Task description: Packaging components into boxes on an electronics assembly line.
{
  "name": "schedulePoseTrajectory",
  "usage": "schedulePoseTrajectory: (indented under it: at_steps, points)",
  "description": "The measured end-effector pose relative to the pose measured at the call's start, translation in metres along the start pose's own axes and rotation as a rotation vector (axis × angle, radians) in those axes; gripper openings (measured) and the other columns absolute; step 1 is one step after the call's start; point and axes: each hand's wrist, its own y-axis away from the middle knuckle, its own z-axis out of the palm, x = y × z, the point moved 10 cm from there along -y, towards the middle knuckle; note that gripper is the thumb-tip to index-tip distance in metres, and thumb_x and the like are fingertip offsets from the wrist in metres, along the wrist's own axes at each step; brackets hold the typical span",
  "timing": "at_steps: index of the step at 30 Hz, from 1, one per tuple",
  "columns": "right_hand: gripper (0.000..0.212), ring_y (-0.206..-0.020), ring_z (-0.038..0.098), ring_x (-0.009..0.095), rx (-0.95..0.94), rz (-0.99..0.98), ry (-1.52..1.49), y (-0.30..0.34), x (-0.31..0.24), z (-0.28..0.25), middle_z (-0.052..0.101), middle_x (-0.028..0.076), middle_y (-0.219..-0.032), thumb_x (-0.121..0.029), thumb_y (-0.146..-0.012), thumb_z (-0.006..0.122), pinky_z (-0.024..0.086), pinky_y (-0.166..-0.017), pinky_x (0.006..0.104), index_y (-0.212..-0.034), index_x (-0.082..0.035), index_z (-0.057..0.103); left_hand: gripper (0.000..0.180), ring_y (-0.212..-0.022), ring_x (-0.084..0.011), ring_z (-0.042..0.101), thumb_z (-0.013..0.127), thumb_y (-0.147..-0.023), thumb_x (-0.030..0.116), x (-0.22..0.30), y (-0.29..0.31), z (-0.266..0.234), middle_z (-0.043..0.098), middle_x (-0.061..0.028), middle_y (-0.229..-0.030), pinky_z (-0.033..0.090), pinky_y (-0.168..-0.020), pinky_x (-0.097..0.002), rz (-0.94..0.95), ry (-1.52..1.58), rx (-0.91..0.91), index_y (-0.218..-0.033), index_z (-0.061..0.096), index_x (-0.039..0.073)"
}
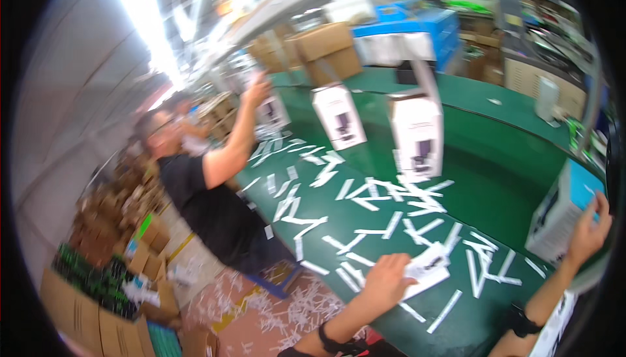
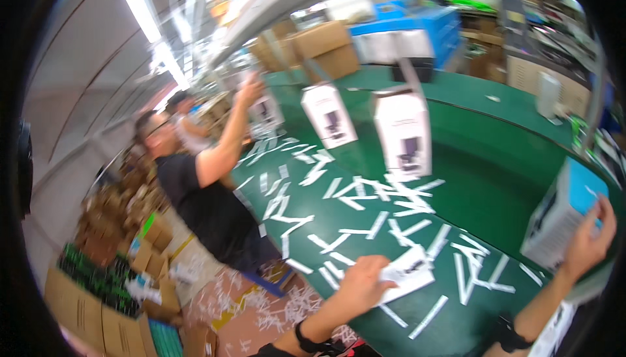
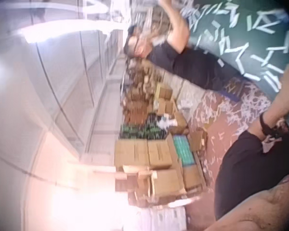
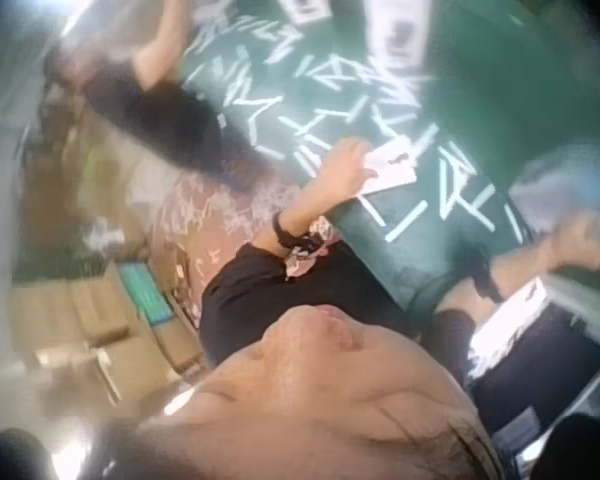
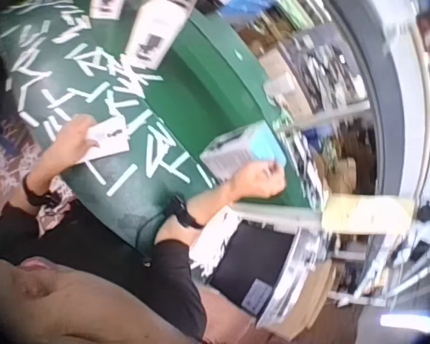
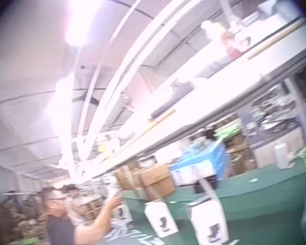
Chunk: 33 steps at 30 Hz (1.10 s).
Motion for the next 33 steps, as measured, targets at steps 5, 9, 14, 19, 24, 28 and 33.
schedulePoseTrajectory:
  at_steps: [5, 9, 14, 19, 24, 28, 33]
  points:
    - [0.014, -0.077, 0.056, 0.020, 0.049, -0.160, -0.266, 0.007, -0.160, -0.018, 0.062, 0.009, -0.088, 0.006, -0.088, 0.060, 0.034, -0.115, 0.0514, -0.100, 0.002, 0.066, 0.023, -0.081, -0.0299, 0.073, 0.079, -0.086, 0.016, -0.015, -0.003, -0.030, 0.072, -0.0144, -0.092, 0.055, -0.071, -0.0362, -0.185, 0.259, -0.076, -0.101, 0.066, 0.005]
    - [0.014, -0.077, 0.057, 0.023, 0.046, -0.225, -0.482, 0.004, -0.182, -0.028, 0.061, 0.010, -0.081, 0.007, -0.083, 0.060, 0.048, -0.099, 0.0466, -0.094, 0.001, 0.066, 0.034, -0.097, -0.0152, 0.067, 0.076, -0.089, 0.009, -0.031, -0.024, -0.043, 0.069, -0.0046, -0.106, 0.053, -0.086, -0.0319, -0.186, 0.877, -0.041, -0.118, 0.060, 0.001]
    - [0.021, -0.076, 0.057, 0.029, -0.304, -0.121, -0.638, 0.034, -0.226, 0.021, 0.060, 0.010, -0.076, 0.004, -0.075, 0.065, 0.047, -0.070, 0.0404, -0.096, -0.001, 0.065, 0.045, -0.114, -0.0217, 0.063, 0.063, -0.098, 0.010, -0.041, -0.066, -0.099, 0.061, -0.0110, -0.129, 0.049, -0.101, -0.0384, -0.117, 1.279, 0.312, -0.137, 0.044, 0.001]
    - [0.027, -0.085, 0.058, 0.032, -0.520, -0.297, -0.735, 0.087, -0.288, 0.067, 0.061, 0.012, -0.089, -0.005, -0.076, 0.072, 0.050, -0.074, 0.0418, -0.102, -0.004, 0.065, 0.049, -0.118, -0.0225, 0.060, 0.056, -0.100, 0.007, -0.077, -0.068, -0.102, 0.058, -0.0126, -0.132, 0.047, -0.105, -0.0389, -0.058, 1.382, 0.483, -0.145, 0.038, -0.001]
    - [0.024, -0.095, 0.059, 0.032, -0.704, -0.470, -0.894, 0.112, -0.381, 0.112, 0.060, 0.014, -0.098, -0.008, -0.078, 0.072, 0.050, -0.082, 0.0429, -0.100, -0.002, 0.066, 0.044, -0.112, -0.0217, 0.061, 0.052, -0.100, 0.003, -0.198, -0.026, -0.042, 0.060, -0.0113, -0.125, 0.050, -0.099, -0.0381, -0.409, 1.410, 0.532, -0.143, 0.041, 0.000]
    - [0.037, -0.113, 0.049, 0.037, -0.644, -0.764, -0.591, 0.119, -0.446, 0.192, 0.053, 0.019, -0.117, -0.022, -0.076, 0.077, 0.038, -0.100, 0.0529, -0.107, -0.004, 0.066, 0.035, -0.107, -0.0232, 0.064, 0.050, -0.101, 0.001, -0.244, -0.004, -0.014, 0.062, -0.0109, -0.120, 0.051, -0.097, -0.0402, -0.552, 1.432, 0.538, -0.135, 0.047, 0.001]
    - [0.053, -0.128, 0.041, 0.037, -0.754, -0.737, -0.196, 0.108, -0.455, 0.279, 0.050, 0.022, -0.128, -0.042, -0.073, 0.081, 0.026, -0.110, 0.0686, -0.112, -0.007, 0.071, 0.028, -0.106, -0.0242, 0.065, 0.055, -0.100, 0.003, -0.245, -0.001, 0.002, 0.064, -0.0116, -0.119, 0.052, -0.097, -0.0406, -0.623, 1.313, 0.391, -0.128, 0.050, -0.001]
